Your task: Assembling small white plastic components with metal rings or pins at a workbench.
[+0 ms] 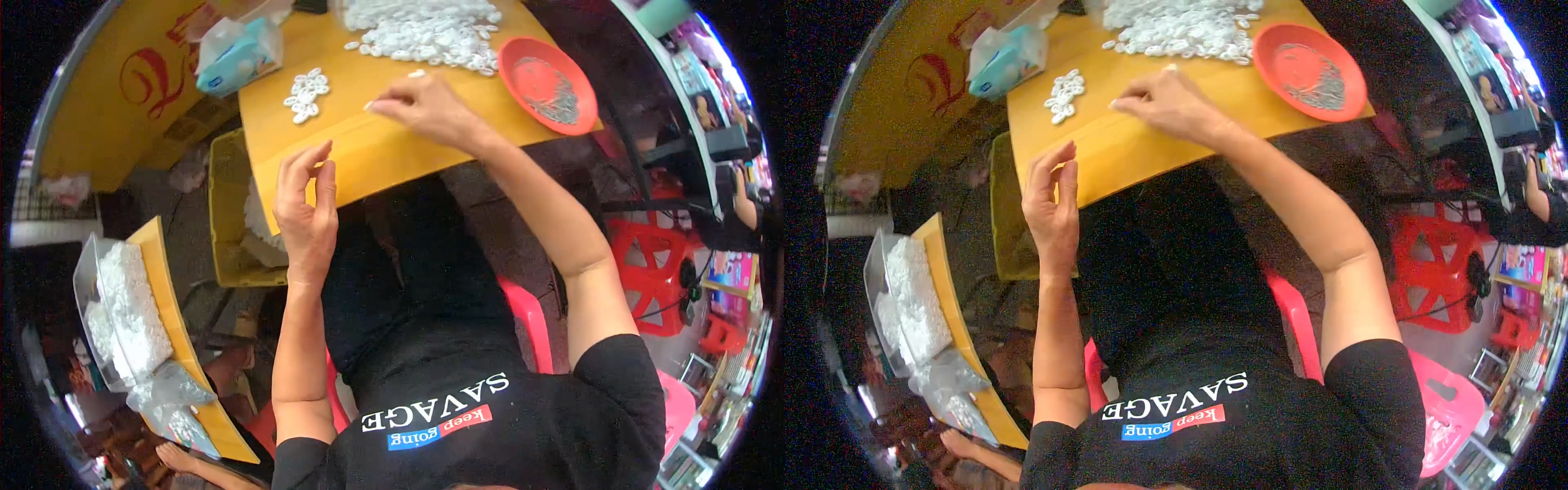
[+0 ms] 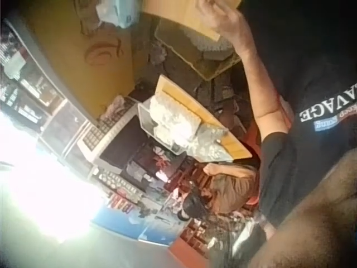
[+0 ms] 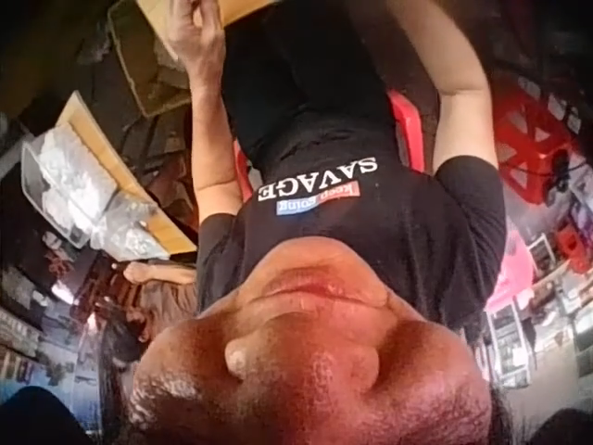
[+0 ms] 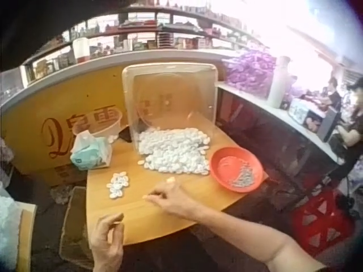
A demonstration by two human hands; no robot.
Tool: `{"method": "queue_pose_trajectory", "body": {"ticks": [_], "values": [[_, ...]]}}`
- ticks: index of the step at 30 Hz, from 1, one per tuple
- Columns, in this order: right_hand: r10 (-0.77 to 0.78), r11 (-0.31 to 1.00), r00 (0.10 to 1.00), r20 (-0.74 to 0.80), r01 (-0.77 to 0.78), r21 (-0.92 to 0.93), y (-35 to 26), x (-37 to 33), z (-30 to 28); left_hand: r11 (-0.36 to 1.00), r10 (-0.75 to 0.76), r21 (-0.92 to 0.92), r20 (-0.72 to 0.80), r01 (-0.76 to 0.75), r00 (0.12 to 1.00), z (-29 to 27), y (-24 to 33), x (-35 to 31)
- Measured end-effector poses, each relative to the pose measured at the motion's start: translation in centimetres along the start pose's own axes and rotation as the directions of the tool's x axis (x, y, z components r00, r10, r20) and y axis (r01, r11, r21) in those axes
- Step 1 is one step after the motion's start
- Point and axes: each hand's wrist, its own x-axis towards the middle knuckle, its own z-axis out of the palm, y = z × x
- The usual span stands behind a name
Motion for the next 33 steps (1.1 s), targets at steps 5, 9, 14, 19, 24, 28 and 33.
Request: {"method": "queue_pose_trajectory", "body": {"ticks": [5,9,14,19,24,28,33], "values": [[0.092,0.871,0.986,0.139,-0.147,0.468,-1.0,-3.2,0.5,0.995,0.096,-0.024,0.068,-0.095,0.993,3.2,0.8,0.4],[0.195,0.662,0.942,0.272,-0.331,0.673,-1.2,-4.8,0.1,0.994,0.1,-0.057,0.073,-0.096,0.992,4.2,1.1,0.1],[0.228,0.455,0.924,0.308,-0.38,0.805,-1.7,-6.2,-0.3,0.931,-0.095,-0.348,0.062,0.111,0.994,5.2,1.8,-0.2],[0.19,0.37,0.931,0.312,-0.362,0.856,-2.2,-6.7,0.7,0.905,-0.101,-0.411,0.035,0.106,0.994,5.3,1.9,-0.4],[0.184,0.396,0.938,0.295,-0.345,0.851,-2.9,-7.0,0.8,0.899,-0.074,-0.432,-0.002,0.066,0.997,4.9,2.5,-0.3],[0.162,0.58,0.972,0.171,-0.234,0.78,-3.4,-7.1,0.7,0.853,-0.208,-0.477,0.065,0.214,0.976,4.2,2.8,-0.3],[0.184,0.632,0.982,0.053,-0.16,0.759,-3.3,-7.0,0.3,0.907,-0.179,-0.383,0.028,0.176,0.983,4.3,2.2,-0.3]]}}
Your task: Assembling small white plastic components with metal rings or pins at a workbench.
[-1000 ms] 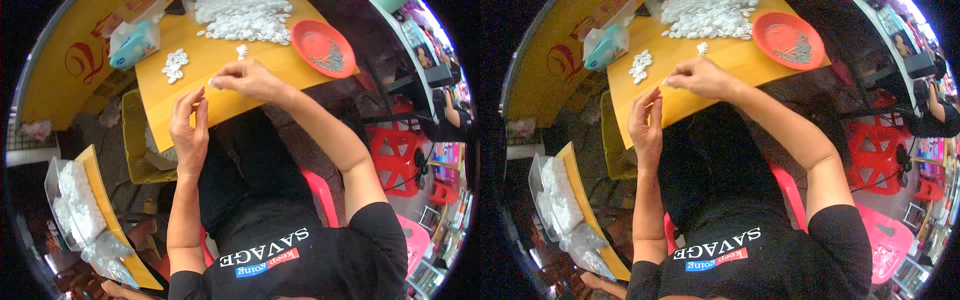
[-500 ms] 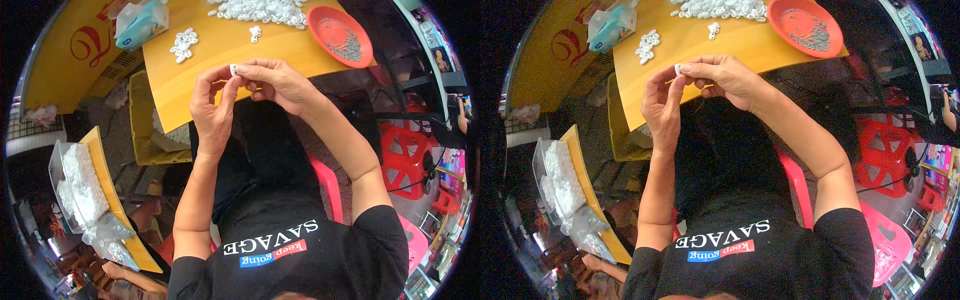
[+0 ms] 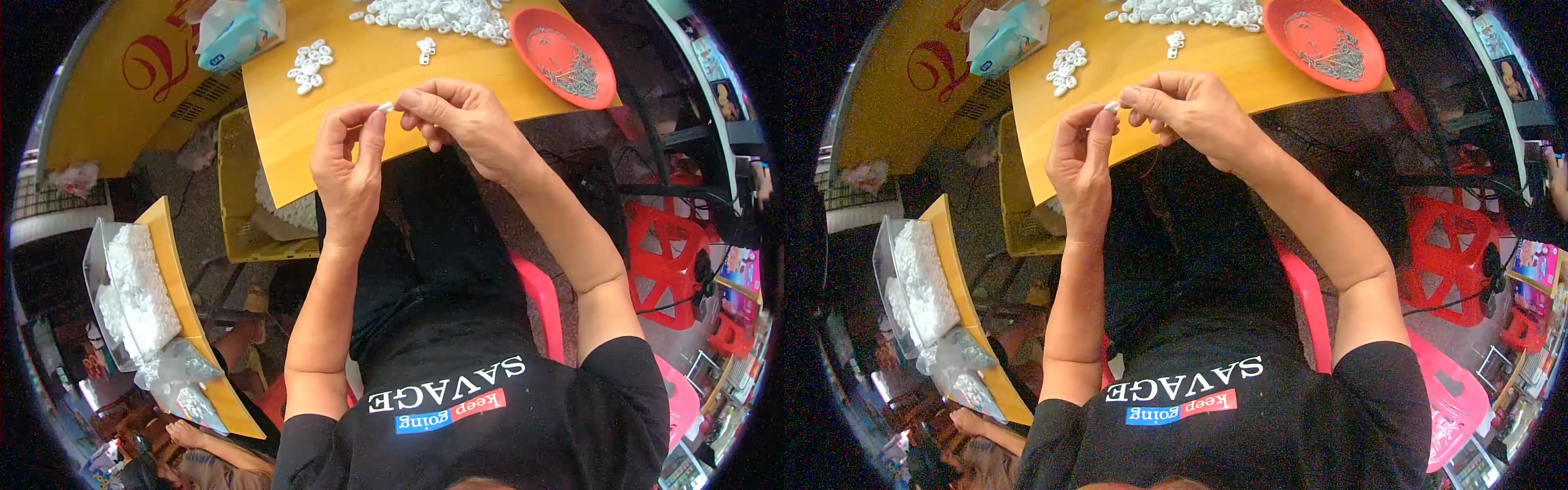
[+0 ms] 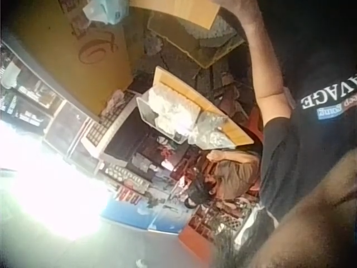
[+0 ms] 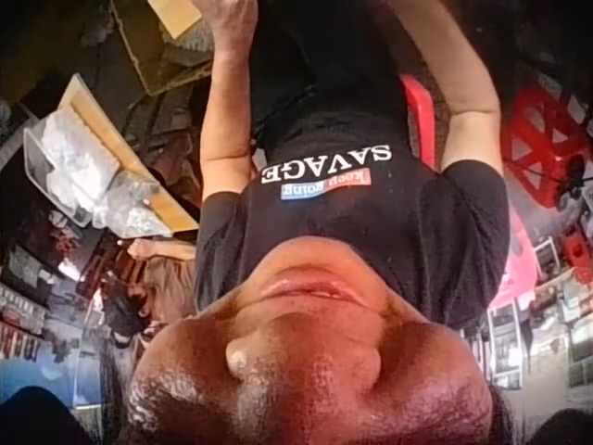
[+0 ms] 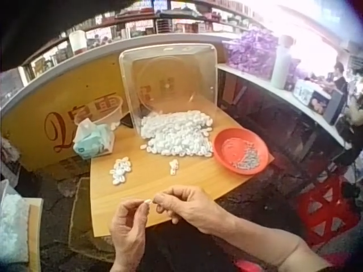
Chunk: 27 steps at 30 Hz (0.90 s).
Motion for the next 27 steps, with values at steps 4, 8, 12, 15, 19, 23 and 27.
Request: {"method": "queue_pose_trajectory", "body": {"ticks": [4,8,12,15,19,23,27], "values": [[0.093,0.989,0.993,0.066,-0.1,0.112,0.1,0.3,-0.4,0.919,0.279,0.271,0.068,-0.287,0.958,-0.2,0.3,0.3],[0.084,0.975,0.992,0.095,-0.101,0.198,-0.1,0.1,-0.5,0.796,0.43,0.408,0.136,-0.446,0.892,-0.4,0.4,0.0],[-0.049,0.995,0.997,0.067,0.043,0.095,-0.7,-0.3,-0.3,0.981,0.188,0.034,0.0,-0.188,0.982,0.8,0.6,-1.0],[-0.169,0.985,0.985,0.02,0.168,0.022,-0.5,-0.6,-0.2,0.983,-0.045,-0.173,0.06,0.055,0.997,1.4,0.8,-1.2],[-0.271,0.96,0.962,-0.035,0.268,-0.081,0.3,-1.0,0.1,0.939,-0.187,-0.29,0.015,0.184,0.982,1.8,-0.3,-1.1],[-0.462,0.792,0.886,0.034,0.43,-0.432,0.5,-1.2,-1.2,0.959,-0.159,-0.23,0.05,0.166,0.986,2.3,-0.7,-0.8],[-0.53,0.688,0.844,0.084,0.486,-0.538,0.0,-1.6,-3.0,0.992,-0.085,-0.081,0.159,0.098,0.984,3.1,-0.1,-0.6]]}}
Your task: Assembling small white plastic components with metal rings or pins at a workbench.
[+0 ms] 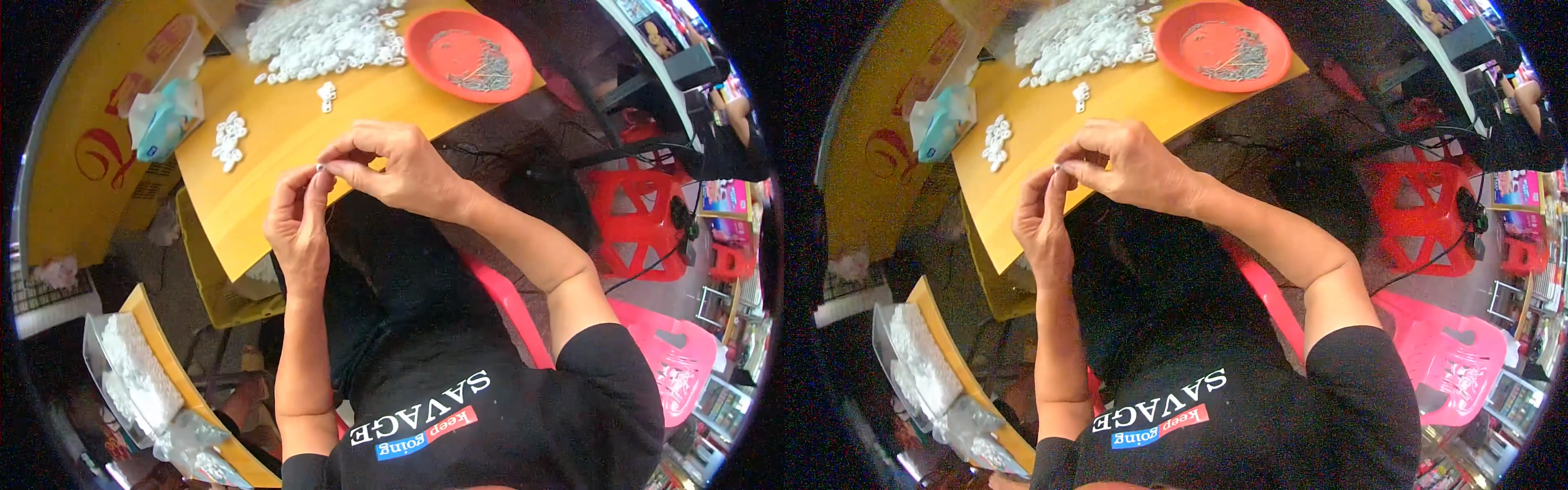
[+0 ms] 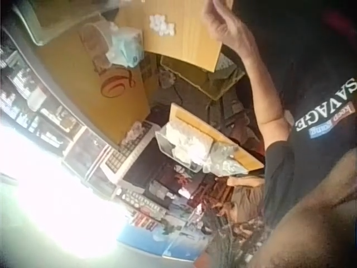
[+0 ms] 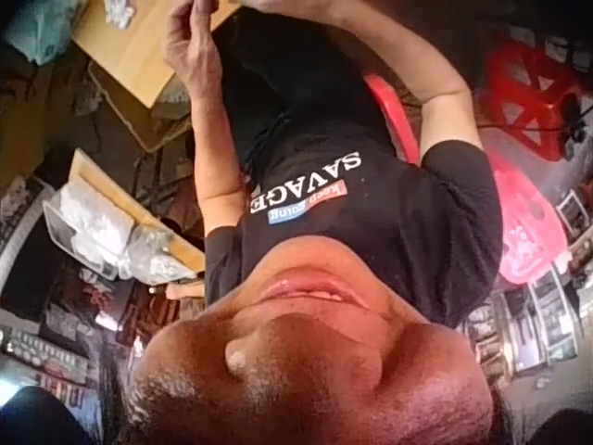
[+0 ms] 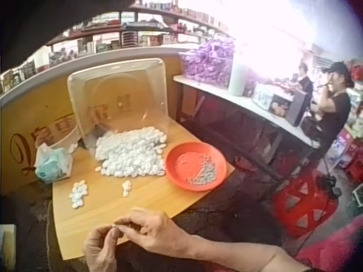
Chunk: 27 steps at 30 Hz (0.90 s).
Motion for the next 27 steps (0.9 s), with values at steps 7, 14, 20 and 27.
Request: {"method": "queue_pose_trajectory", "body": {"ticks": [7,14,20,27], "values": [[-0.063,0.954,0.998,0.025,0.067,-0.293,1.3,0.3,-5.7,0.962,0.087,0.249,0.101,-0.11,0.991,0.2,-1.2,1.8],[0.153,0.624,0.979,-0.135,-0.202,-0.755,7.5,2.9,-18.8,0.971,0.022,0.24,-0.006,-0.02,1.0,-1.6,-2.1,3.0],[0.371,0.498,0.927,-0.054,-0.247,-0.831,7.9,3.8,-18.7,0.985,-0.05,0.166,-0.034,0.055,0.998,-2.1,-2.8,2.8],[0.435,0.421,0.901,-0.006,-0.208,-0.883,8.0,4.4,-17.6,0.988,-0.061,0.143,-0.022,0.064,0.998,-2.2,-2.8,2.9]]}}
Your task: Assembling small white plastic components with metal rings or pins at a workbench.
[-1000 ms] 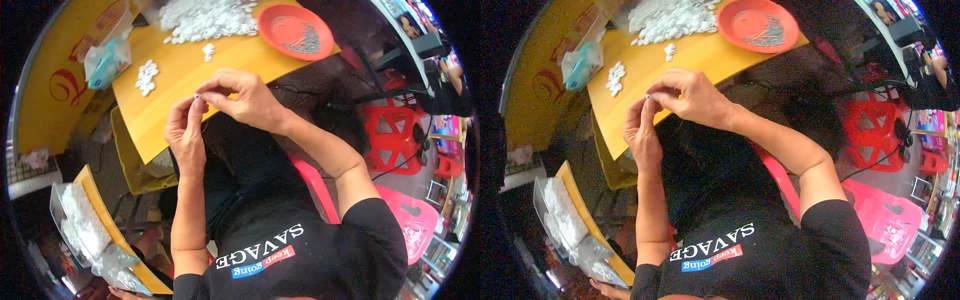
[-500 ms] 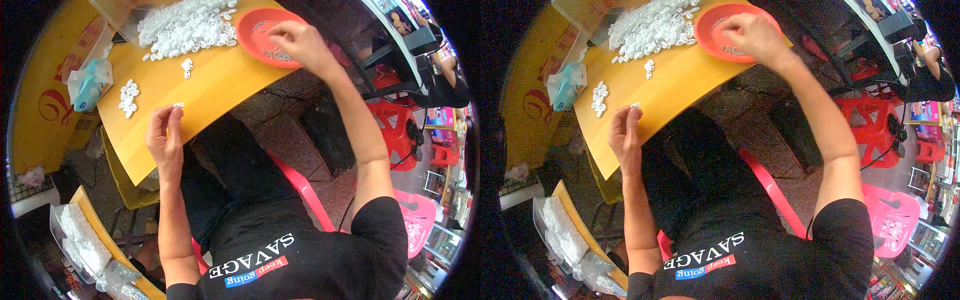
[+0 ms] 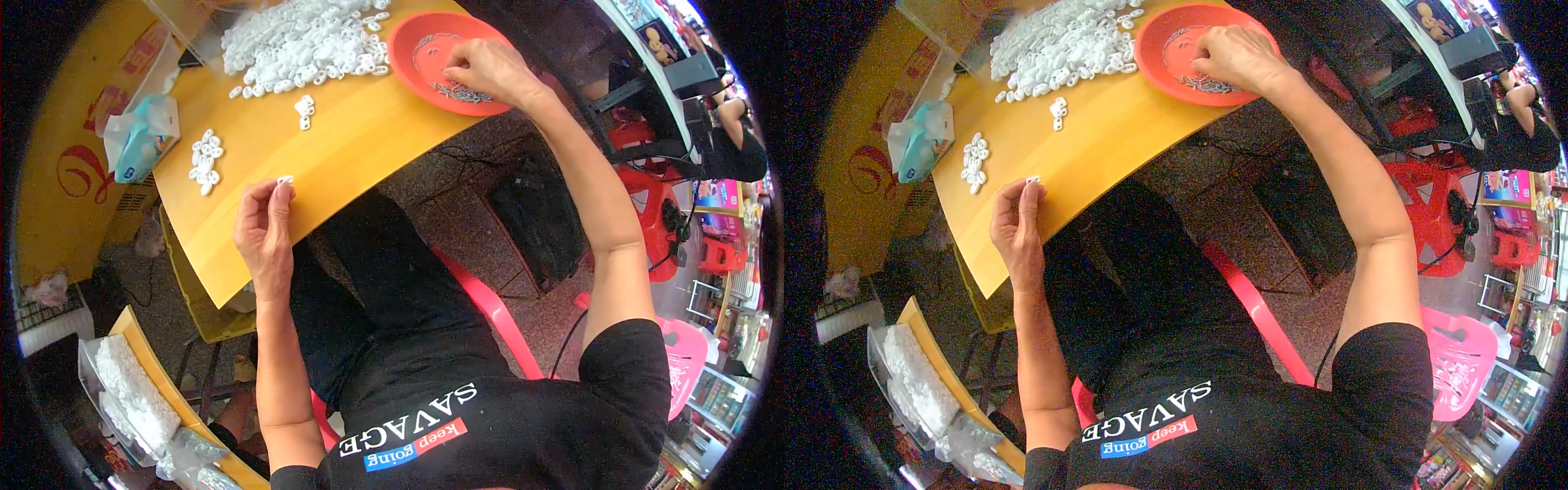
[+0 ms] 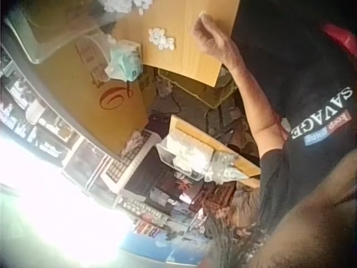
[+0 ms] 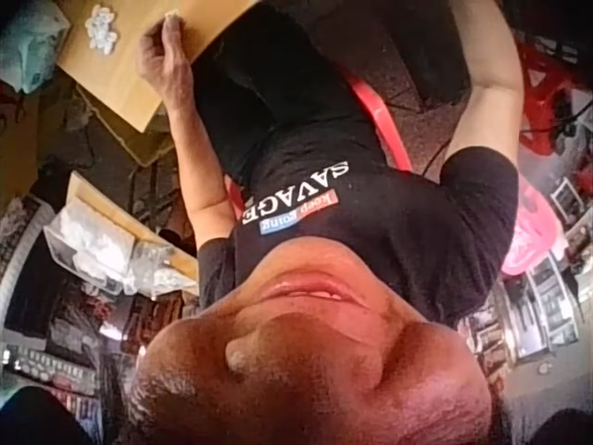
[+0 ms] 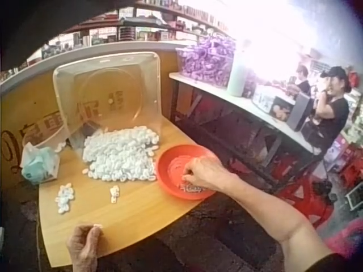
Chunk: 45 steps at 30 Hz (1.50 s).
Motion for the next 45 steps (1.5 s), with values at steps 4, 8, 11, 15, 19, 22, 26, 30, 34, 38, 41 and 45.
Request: {"method": "queue_pose_trajectory", "body": {"ticks": [4,8,11,15,19,22,26,30,34,38,41,45], "values": [[-0.001,0.991,1.0,0.019,0.004,-0.135,0.0,0.7,0.7,1.0,0.012,0.02,0.004,-0.012,1.0,0.1,0.1,0.1],[-0.04,0.975,0.999,-0.03,0.032,-0.221,-0.8,0.6,0.1,1.0,-0.002,0.001,-0.013,0.002,1.0,-0.2,0.3,-0.1],[-0.073,0.983,0.963,-0.258,0.113,0.143,0.4,0.3,-0.6,1.0,-0.008,-0.017,-0.034,0.008,0.999,-0.5,0.6,-0.2],[-0.034,0.78,0.977,-0.212,0.159,0.605,-0.4,-0.6,-1.2,0.996,-0.006,-0.093,-0.051,0.002,0.999,0.1,1.6,-0.8],[-0.086,0.502,0.983,-0.16,0.182,0.846,-7.3,-2.7,-1.4,0.98,-0.021,-0.196,-0.019,0.017,1.0,0.3,2.6,-1.7],[-0.164,0.321,0.982,-0.09,0.14,0.937,-12.3,-4.0,0.3,0.972,-0.025,-0.232,-0.001,0.024,1.0,0.2,3.2,-2.5],[-0.196,0.042,0.981,0.009,-0.001,0.999,-18.0,-5.5,2.1,0.966,-0.041,-0.257,0.003,0.041,0.999,-0.6,3.8,-3.5],[-0.221,-0.04,0.975,0.032,-0.041,0.998,-20.5,-5.9,3.0,0.969,-0.033,-0.245,-0.008,0.03,0.999,-1.3,4.4,-4.2],[-0.244,-0.031,0.968,0.059,-0.069,0.997,-21.5,-6.3,3.5,0.972,-0.039,-0.231,-0.017,0.034,0.999,-2.0,4.3,-4.4],[-0.247,-0.05,0.966,0.074,-0.089,0.995,-21.7,-6.7,3.9,0.969,0.03,-0.243,-0.046,-0.04,0.998,-1.8,4.3,-4.3],[-0.249,-0.089,0.965,0.088,-0.113,0.99,-21.9,-6.9,4.1,0.971,0.044,-0.234,-0.04,-0.052,0.998,-2.0,4.0,-4.4],[-0.249,-0.11,0.965,0.079,-0.109,0.988,-22.0,-7.2,4.3,0.97,0.065,-0.233,-0.032,-0.071,0.997,-2.1,3.9,-4.5]]}}
